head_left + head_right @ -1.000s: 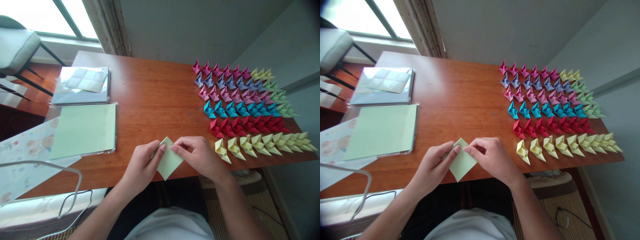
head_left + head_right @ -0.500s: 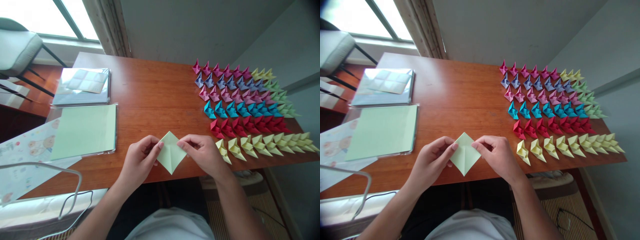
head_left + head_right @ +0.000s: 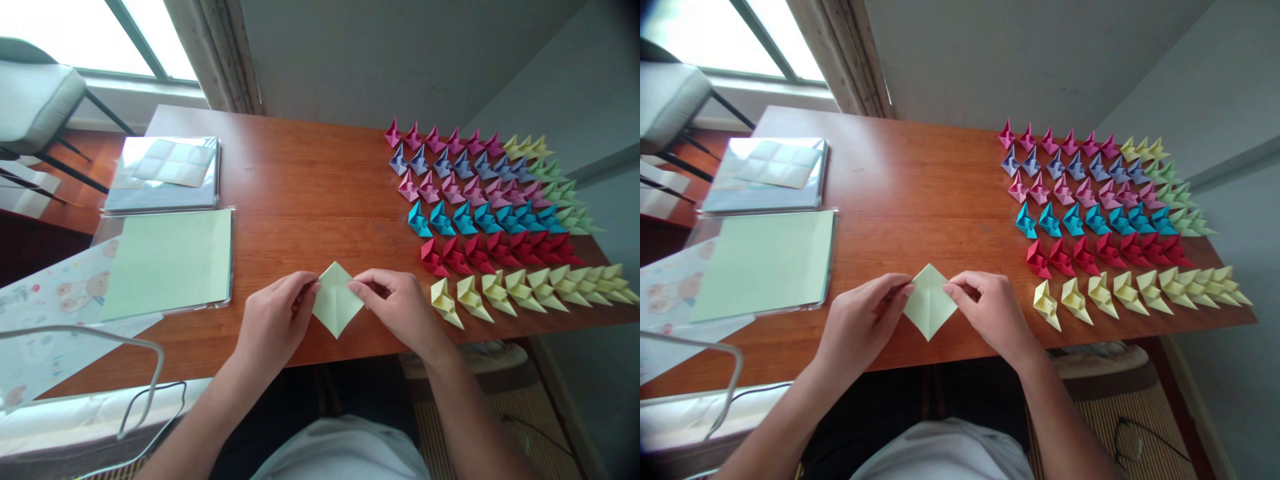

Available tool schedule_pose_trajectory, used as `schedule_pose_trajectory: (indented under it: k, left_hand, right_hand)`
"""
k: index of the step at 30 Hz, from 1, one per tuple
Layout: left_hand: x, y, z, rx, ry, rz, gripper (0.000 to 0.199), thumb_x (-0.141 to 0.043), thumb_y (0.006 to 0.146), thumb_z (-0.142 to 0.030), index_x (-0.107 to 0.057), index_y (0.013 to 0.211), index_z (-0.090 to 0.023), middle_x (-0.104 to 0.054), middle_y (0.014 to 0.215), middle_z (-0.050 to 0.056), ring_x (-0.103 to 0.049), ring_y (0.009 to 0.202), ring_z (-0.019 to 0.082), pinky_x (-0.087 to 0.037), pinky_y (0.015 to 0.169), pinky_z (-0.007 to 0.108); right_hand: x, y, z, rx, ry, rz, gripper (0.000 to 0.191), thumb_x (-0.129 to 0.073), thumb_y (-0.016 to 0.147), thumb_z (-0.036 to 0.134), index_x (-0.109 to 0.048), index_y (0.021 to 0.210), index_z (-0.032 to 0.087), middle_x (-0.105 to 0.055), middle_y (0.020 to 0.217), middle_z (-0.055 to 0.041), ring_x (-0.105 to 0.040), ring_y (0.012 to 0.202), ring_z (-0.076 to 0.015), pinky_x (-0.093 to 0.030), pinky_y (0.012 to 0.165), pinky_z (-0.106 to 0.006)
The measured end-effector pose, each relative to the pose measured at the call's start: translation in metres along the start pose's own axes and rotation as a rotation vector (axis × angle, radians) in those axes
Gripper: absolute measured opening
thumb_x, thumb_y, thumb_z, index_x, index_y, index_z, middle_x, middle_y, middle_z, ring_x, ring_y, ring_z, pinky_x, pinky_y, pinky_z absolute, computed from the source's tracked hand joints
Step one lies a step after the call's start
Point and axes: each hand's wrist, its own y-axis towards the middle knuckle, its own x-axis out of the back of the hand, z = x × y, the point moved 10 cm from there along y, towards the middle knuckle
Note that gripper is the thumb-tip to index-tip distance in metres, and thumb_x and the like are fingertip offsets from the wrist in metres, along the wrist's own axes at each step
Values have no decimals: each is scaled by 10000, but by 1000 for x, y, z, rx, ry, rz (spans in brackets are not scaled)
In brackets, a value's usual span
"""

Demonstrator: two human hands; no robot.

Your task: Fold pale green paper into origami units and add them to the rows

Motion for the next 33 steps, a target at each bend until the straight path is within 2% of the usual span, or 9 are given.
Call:
schedule_pose_trajectory:
  k: [3, 5, 8, 11, 15, 22, 26, 30, 33]
  left_hand:
    - [3, -7, -24, -257, 315, -137, 236, -552, 961, -187, -633, 1183, -180, -727, 1125, 103, -659, 987, 252, -544, 870, 383]
    - [-6, -11, -36, -394, 386, -97, 292, -535, 939, -114, -624, 1211, -172, -692, 1199, 126, -633, 1039, 269, -542, 913, 414]
    - [-23, -16, -41, -504, 426, 26, 316, -494, 907, -37, -641, 1161, -154, -671, 1204, 137, -624, 1023, 259, -564, 897, 392]
    - [-28, -15, -36, -506, 418, 59, 312, -495, 897, -23, -638, 1151, -133, -657, 1216, 142, -609, 1041, 265, -568, 911, 393]
    - [-27, -13, -31, -490, 380, 52, 299, -501, 899, -15, -632, 1148, -117, -648, 1243, 140, -590, 1061, 262, -558, 938, 399]
    - [-24, -12, -35, -492, 360, 58, 211, -500, 974, -140, -647, 1124, -150, -663, 1211, 128, -601, 1053, 255, -563, 916, 409]
    - [-25, -12, -33, -466, 339, 79, 218, -544, 975, -215, -635, 1151, -125, -654, 1227, 142, -589, 1057, 271, -564, 915, 418]
    - [-25, -14, -37, -485, 377, 68, 221, -566, 966, -215, -644, 1143, -109, -651, 1226, 144, -586, 1052, 279, -558, 912, 412]
    - [-25, -15, -43, -519, 425, 62, 214, -559, 966, -204, -662, 1117, -91, -668, 1200, 146, -590, 1037, 282, -558, 904, 413]
  right_hand:
    - [-3, 2, 4, 69, -129, -28, 161, -653, 932, 310, -747, 844, 214, -760, 812, -19, -664, 708, -171, -456, 647, -275]
    - [-6, 3, 4, 100, -193, -19, 164, -642, 944, 311, -740, 850, 218, -757, 811, -20, -659, 703, -170, -450, 658, -279]
    - [-8, 4, 4, 126, -291, -20, 175, -624, 959, 319, -726, 860, 217, -729, 782, -20, -629, 675, -162, -437, 656, -282]
    - [-3, 3, 5, 142, -371, -79, 160, -619, 958, 305, -713, 870, 210, -674, 748, -19, -597, 678, -163, -429, 652, -282]
    - [7, -1, 10, 160, -351, -153, 131, -583, 963, 236, -709, 947, 205, -678, 829, -33, -613, 733, -169, -452, 688, -282]
    - [4, -5, 6, 157, -316, -107, 137, -586, 936, 180, -707, 988, 222, -692, 844, -27, -621, 733, -177, -472, 686, -292]
    - [-1, -6, 1, 161, -319, -83, 130, -601, 929, 162, -702, 979, 225, -681, 850, -33, -618, 766, -186, -481, 696, -299]
    - [-4, -7, 3, 197, -361, -87, 130, -594, 938, 154, -699, 979, 218, -664, 874, -46, -617, 823, -201, -497, 764, -326]
    - [-5, -7, 8, 239, -417, -102, 187, -572, 953, 148, -697, 1074, 215, -663, 934, -65, -616, 903, -223, -507, 838, -354]
